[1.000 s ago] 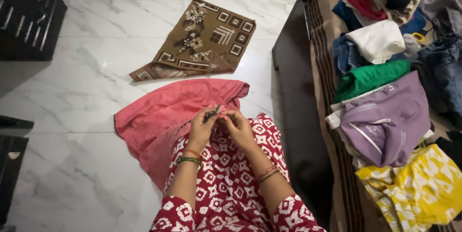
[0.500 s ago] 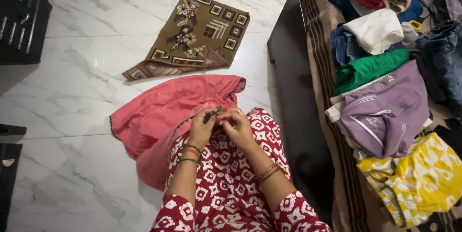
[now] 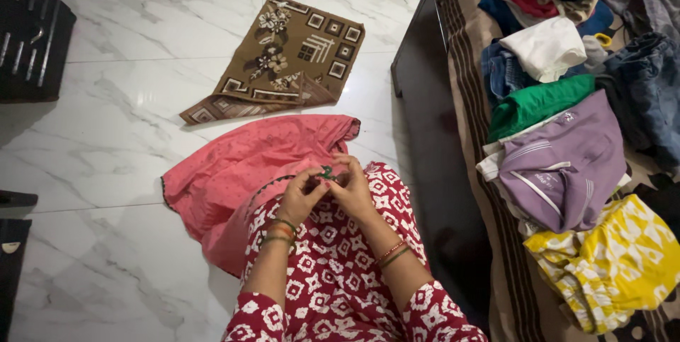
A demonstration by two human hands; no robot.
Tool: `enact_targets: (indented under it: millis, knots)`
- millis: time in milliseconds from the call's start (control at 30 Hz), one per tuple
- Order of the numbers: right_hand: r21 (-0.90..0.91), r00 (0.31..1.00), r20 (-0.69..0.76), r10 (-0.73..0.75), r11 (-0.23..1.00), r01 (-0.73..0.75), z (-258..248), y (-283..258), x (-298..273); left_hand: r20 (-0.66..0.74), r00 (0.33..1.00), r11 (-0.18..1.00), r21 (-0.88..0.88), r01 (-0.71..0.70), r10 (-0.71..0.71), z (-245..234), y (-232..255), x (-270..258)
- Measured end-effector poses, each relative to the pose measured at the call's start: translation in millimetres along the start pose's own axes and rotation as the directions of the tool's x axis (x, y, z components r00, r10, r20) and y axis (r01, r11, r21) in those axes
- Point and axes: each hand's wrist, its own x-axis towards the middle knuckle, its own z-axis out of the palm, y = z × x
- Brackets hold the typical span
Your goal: The person picks up and folds various clothing items by hand, including small pants and a pink cloth, placing each onto a stack on a bed.
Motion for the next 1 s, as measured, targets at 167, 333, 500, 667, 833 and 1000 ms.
enact_targets:
  millis: [167, 333, 500, 667, 833, 1000]
  knots:
    - [-0.062, 0.992, 0.116, 0.046, 0.997, -0.039, 4.3, -11.3, -1.4, -0.042, 0.999, 0.999, 0.031, 0.023, -0.021, -2.4, -2.2, -1.0]
    - [-0.169, 0.980, 0.171, 0.102, 0.983, -0.073, 3.9, -4.7, -0.5, 0.010, 0.996, 0.984, -0.156, 0.085, -0.085, 0.1, 10.0, -0.6]
    - [-0.291, 0.968, 0.175, 0.180, 0.949, -0.124, -2.7, -11.7, 3.2, 0.013, 0.989, 0.976, 0.157, -0.148, 0.148, -3.2, 48.2, 11.2]
    - [-0.165, 0.984, 0.176, -0.037, 0.984, 0.067, -19.8, -3.8, 32.7, 0.007, 0.884, 0.668, 0.652, -0.359, 0.468, -15.0, 101.7, 39.1]
    - [-0.363, 0.978, 0.208, 0.031, 0.931, 0.048, -46.1, -28.8, 60.3, -0.075, 0.807, 0.522, 0.796, -0.306, 0.586, -27.4, 154.9, 54.3]
    - [-0.441, 0.975, 0.224, -0.004, 0.891, 0.105, -37.3, -91.7, 63.6, -0.238, 0.770, 0.615, 0.751, -0.241, 0.592, -31.1, 186.2, 59.9]
